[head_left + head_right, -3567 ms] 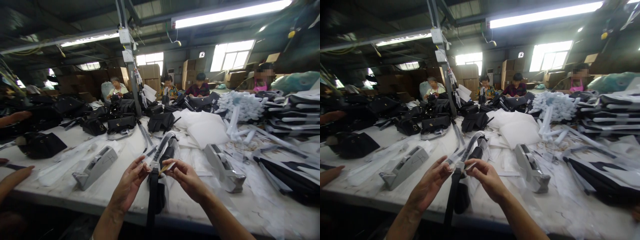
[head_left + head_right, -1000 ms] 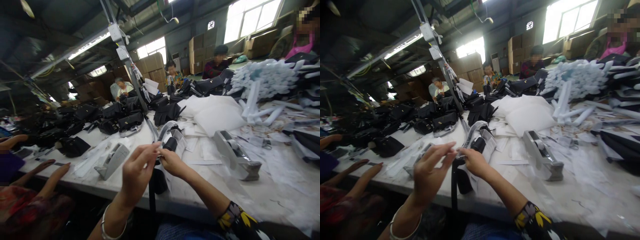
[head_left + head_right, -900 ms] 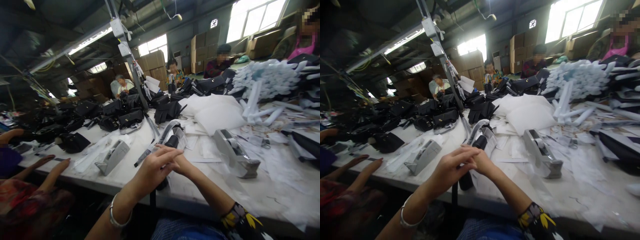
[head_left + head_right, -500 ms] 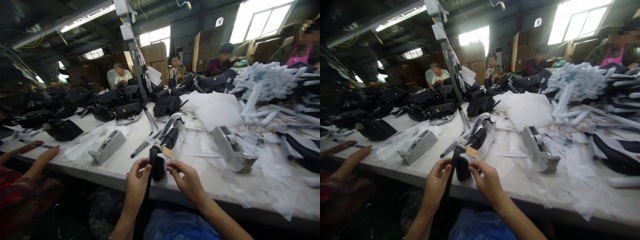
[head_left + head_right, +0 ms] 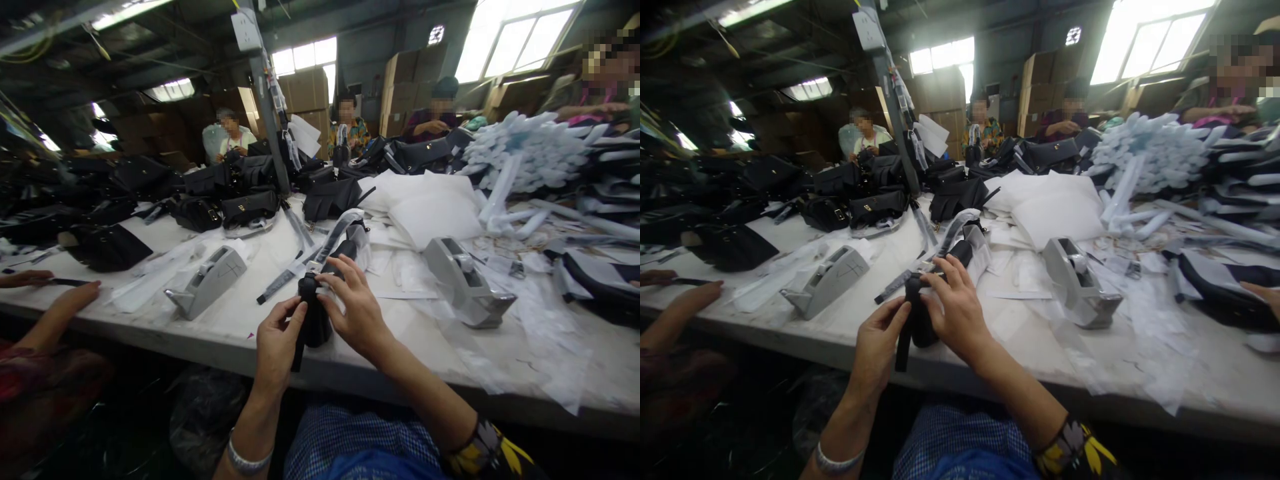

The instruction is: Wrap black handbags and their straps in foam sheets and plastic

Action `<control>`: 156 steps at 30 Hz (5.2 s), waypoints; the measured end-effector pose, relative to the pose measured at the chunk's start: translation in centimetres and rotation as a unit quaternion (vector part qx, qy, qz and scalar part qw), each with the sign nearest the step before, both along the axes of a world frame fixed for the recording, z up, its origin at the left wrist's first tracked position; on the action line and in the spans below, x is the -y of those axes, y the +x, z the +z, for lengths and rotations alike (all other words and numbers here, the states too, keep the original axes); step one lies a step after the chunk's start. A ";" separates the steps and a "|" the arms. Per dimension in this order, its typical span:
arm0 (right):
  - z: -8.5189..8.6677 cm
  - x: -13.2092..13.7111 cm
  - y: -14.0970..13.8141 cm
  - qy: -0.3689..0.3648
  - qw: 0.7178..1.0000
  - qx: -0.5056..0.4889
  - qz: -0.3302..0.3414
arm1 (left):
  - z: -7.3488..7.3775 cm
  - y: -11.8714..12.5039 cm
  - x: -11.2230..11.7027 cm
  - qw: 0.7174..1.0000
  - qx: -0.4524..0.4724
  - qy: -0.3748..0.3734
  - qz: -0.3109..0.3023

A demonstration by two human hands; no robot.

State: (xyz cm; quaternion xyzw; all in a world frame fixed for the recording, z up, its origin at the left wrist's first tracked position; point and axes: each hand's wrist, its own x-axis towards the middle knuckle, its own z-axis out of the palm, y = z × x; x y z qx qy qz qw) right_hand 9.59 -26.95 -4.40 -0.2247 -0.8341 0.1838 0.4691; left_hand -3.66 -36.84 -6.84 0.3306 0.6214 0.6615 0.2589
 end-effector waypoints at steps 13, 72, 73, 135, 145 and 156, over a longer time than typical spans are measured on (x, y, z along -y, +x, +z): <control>-0.6 -1.0 0.2 -0.037 0.994 0.067 0.078 | -1.0 1.4 0.1 0.997 0.059 0.048 0.013; -0.8 -0.6 -0.3 -0.090 0.993 0.073 -0.006 | -1.4 1.2 -0.8 0.980 0.188 0.065 -0.012; -0.7 -0.6 -0.2 -0.091 0.993 0.080 -0.003 | -1.4 1.3 -0.8 0.980 0.189 0.065 -0.012; -0.4 -0.6 -1.6 -0.054 0.995 0.080 -0.009 | -2.0 0.5 -0.9 0.964 -0.227 0.082 0.110; -0.9 1.1 1.8 0.052 0.996 0.015 -0.067 | -3.4 -0.6 -1.0 0.861 -0.466 0.151 0.133; -10.2 1.6 4.4 -0.256 0.960 0.083 0.075 | -4.1 -0.9 -1.8 0.998 -0.050 -0.031 0.003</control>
